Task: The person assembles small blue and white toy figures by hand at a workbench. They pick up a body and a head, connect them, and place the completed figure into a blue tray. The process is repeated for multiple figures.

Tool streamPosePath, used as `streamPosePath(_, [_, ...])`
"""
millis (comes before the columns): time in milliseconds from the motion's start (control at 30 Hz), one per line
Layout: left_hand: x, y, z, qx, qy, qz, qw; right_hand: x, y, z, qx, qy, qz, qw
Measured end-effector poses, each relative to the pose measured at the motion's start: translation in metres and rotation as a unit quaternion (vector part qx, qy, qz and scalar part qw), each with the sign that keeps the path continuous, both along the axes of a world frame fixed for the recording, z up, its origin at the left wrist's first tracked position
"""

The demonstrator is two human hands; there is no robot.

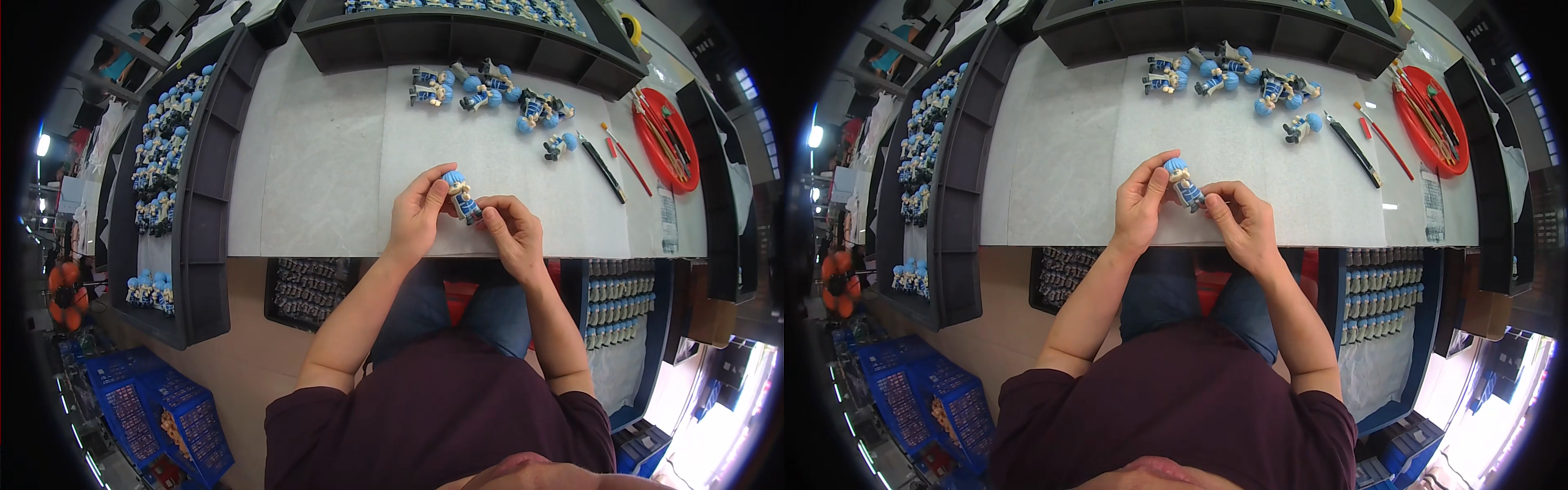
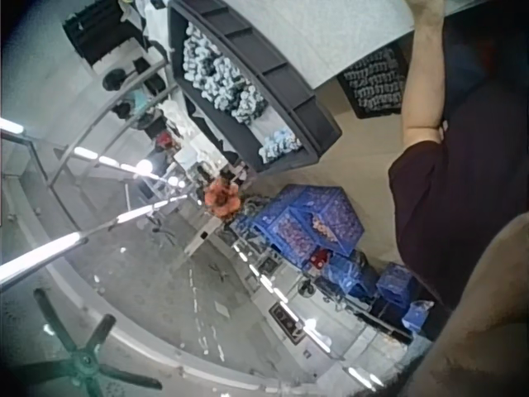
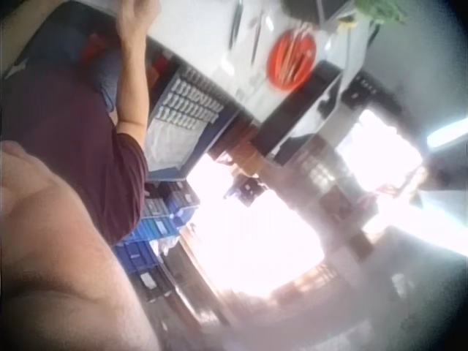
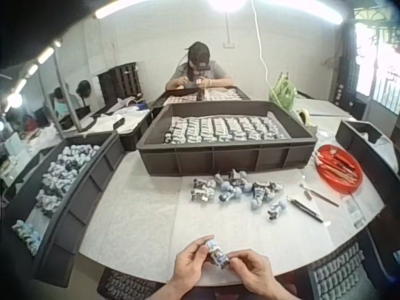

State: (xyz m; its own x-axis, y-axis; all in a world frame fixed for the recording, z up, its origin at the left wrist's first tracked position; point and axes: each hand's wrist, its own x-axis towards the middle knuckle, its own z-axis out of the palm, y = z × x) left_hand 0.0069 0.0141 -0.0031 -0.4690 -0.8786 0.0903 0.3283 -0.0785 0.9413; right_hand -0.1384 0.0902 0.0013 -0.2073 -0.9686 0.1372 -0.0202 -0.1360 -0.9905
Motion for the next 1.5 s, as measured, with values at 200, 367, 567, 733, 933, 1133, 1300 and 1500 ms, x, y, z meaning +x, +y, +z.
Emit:
streamPosePath(200, [-0.0009, 0.0009, 0.0004, 0.005, 0.0, 0.001, 1.0, -0.0012, 0.0009, 0.0023, -0.004, -0.013, 0.007, 1.0])
streamPosePath(367, [-0.0012, 0.0004, 0.0013, 0.016, 0.005, 0.006, 1.0, -0.0022, 0.0008, 0.0017, -0.001, -0.029, 0.013, 0.999])
streamPosePath(567, [-0.0002, 0.0005, 0.0019, 0.015, 0.003, 0.006, 1.0, 0.0008, 0.0001, 0.0039, -0.006, 0.048, 0.02, 0.999])
streamPosePath(733, [-0.0007, -0.0002, 0.0017, 0.034, 0.02, 0.001, 0.999, -0.0014, -0.0006, -0.0039, -0.012, 0.026, 0.014, 1.0])
streamPosePath(933, [-0.0012, -0.0004, 0.0022, 0.045, 0.017, -0.004, 0.999, -0.0018, 0.0001, -0.0053, -0.016, 0.025, 0.008, 1.0])
streamPosePath(1133, [-0.0007, -0.001, 0.0034, 0.042, 0.014, -0.001, 0.999, -0.0016, 0.0007, -0.0032, -0.008, 0.005, 0.011, 1.0])
streamPosePath(1300, [-0.0008, 0.0002, 0.0079, 0.045, 0.016, 0.005, 0.999, -0.0011, 0.0011, -0.0005, -0.005, 0.002, 0.013, 1.0])
streamPosePath(1500, [-0.0007, 0.0006, 0.0066, 0.051, 0.023, 0.005, 0.998, -0.0019, 0.001, -0.0036, 0.001, -0.024, 0.013, 1.0])
